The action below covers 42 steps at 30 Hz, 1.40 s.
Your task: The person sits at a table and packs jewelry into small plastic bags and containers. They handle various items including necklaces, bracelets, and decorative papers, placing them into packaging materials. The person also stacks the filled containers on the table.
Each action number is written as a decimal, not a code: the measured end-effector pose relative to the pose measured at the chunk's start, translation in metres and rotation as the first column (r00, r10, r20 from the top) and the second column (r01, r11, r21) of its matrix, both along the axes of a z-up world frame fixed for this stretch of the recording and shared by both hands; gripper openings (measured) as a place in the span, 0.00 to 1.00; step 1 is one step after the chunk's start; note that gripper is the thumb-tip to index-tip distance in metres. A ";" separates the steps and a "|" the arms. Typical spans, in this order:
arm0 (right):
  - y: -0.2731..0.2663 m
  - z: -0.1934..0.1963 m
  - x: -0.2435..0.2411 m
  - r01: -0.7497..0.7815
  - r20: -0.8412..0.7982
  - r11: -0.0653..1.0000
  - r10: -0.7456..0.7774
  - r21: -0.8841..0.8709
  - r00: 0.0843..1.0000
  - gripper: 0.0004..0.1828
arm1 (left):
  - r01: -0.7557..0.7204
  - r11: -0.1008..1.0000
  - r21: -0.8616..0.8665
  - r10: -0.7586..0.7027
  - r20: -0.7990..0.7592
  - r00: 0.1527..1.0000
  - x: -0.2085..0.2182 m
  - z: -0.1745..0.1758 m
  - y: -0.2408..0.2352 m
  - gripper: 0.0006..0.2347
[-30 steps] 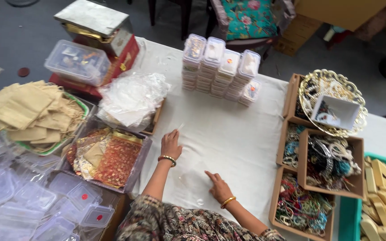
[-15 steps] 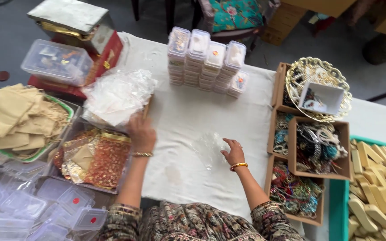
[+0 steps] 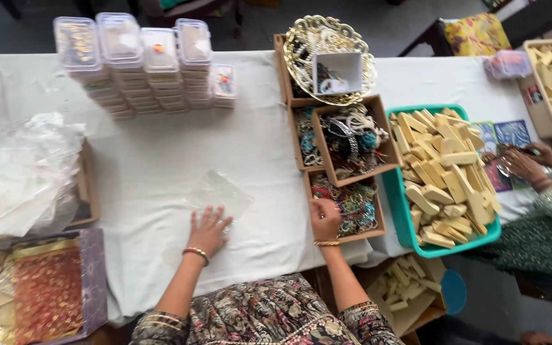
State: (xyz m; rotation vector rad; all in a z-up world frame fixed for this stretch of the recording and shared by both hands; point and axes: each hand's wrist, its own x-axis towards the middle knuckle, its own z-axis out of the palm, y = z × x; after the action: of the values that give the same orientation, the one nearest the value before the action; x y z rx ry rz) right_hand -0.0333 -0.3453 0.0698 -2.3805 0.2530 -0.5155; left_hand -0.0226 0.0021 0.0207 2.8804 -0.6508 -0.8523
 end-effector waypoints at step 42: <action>0.040 0.178 0.055 -0.448 0.231 0.609 0.403 0.655 0.886 0.07 | -0.643 -0.115 -0.757 -0.046 -0.643 0.765 0.022 0.091 -0.012 0.16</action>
State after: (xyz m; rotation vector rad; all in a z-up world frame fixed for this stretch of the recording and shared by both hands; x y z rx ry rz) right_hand 0.0214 -0.3049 0.2482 -1.5847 -0.1475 -0.1966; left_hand -0.0004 -0.0095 0.1117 1.1557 -0.1983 -0.5189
